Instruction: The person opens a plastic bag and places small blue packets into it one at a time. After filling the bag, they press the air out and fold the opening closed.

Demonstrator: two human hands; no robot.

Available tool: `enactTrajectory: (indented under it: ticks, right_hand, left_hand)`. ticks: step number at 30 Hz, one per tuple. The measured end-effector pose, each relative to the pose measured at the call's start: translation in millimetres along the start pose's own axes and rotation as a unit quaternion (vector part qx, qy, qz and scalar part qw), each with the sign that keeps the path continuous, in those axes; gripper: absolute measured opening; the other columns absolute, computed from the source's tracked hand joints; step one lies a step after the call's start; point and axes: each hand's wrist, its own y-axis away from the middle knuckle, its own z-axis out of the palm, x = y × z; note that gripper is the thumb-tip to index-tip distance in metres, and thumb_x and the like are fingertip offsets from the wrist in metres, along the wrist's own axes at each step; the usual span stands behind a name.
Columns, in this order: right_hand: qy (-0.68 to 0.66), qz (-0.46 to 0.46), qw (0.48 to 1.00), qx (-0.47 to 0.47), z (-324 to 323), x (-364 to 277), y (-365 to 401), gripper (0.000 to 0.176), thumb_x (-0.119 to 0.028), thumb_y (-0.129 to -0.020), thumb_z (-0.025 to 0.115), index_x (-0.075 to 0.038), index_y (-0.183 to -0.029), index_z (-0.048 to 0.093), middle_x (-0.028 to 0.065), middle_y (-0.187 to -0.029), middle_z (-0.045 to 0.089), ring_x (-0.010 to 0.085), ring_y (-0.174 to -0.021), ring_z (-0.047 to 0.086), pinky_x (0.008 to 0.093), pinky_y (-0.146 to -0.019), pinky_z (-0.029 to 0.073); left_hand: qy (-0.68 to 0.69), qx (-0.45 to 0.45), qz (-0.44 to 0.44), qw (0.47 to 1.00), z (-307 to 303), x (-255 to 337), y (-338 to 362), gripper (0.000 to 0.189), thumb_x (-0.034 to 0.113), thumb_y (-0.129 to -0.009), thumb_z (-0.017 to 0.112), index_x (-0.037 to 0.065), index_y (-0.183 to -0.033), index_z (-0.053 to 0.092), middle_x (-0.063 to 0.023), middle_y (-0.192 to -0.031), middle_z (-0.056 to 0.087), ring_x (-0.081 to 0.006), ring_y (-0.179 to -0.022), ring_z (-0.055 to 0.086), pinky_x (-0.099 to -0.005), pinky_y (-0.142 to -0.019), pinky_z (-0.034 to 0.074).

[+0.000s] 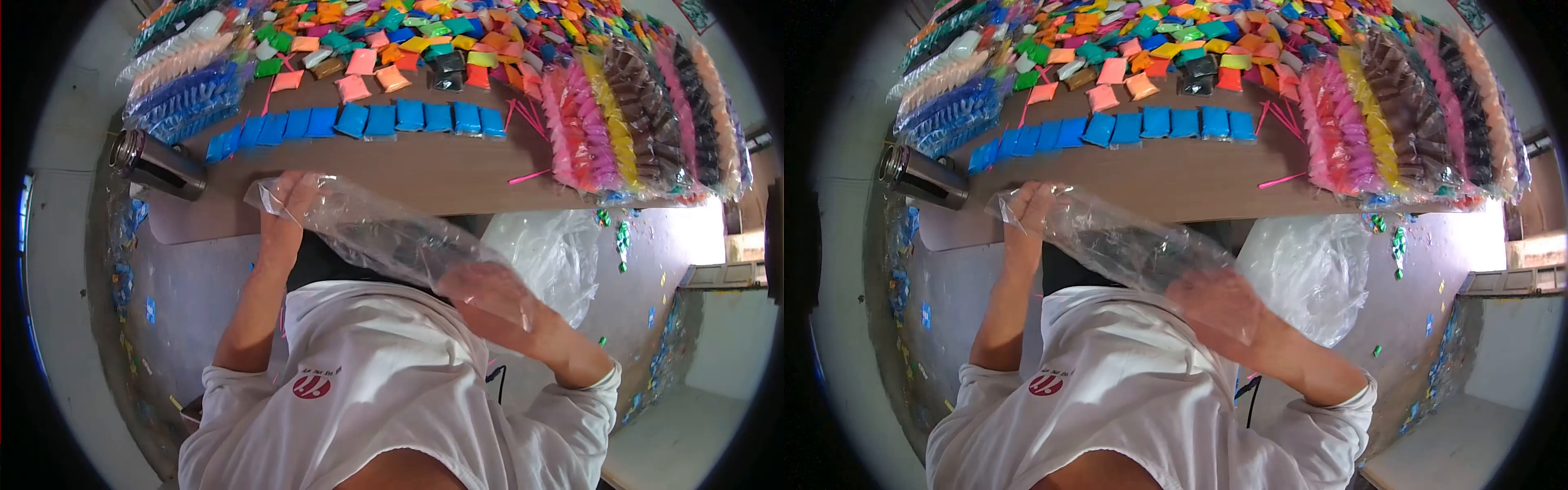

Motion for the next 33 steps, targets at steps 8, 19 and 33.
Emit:
enactTrajectory:
  ticks: [8,19,33]
  right_hand:
    - [0.155,0.007,0.985,0.08,-54,24,-33,0.033,-0.003,-0.078,0.054,0.0,-0.112,0.058,0.0176,-0.119,0.06,0.0312,-0.114,0.057,0.0402,-0.096,0.045]
    - [0.033,0.011,0.999,0.028,-50,13,-78,0.063,-0.029,-0.079,0.074,-0.005,-0.131,0.047,0.0203,-0.128,0.054,0.0374,-0.114,0.055,0.0441,-0.095,0.045]
    - [-0.407,-0.307,0.858,-0.065,-113,47,-45,0.034,-0.018,-0.082,0.073,0.004,-0.107,0.066,0.0138,-0.099,0.069,0.0293,-0.09,0.069,0.037,-0.085,0.054]
  left_hand:
    - [-0.017,0.044,0.044,0.998,-4,35,-10,0.03,0.024,-0.094,0.06,-0.003,-0.108,0.065,-0.0069,-0.098,0.066,-0.0134,-0.084,0.062,-0.0259,-0.079,0.047]
    - [-0.05,0.018,0.023,0.998,6,30,-18,0.024,0.019,-0.092,0.059,-0.002,-0.103,0.066,-0.0061,-0.091,0.065,-0.0126,-0.083,0.061,-0.0261,-0.077,0.046]
    - [-0.049,0.093,0.042,0.994,-13,-7,-24,0.019,0.015,-0.094,0.058,-0.001,-0.098,0.067,-0.0056,-0.089,0.067,-0.012,-0.077,0.063,-0.0267,-0.072,0.048]
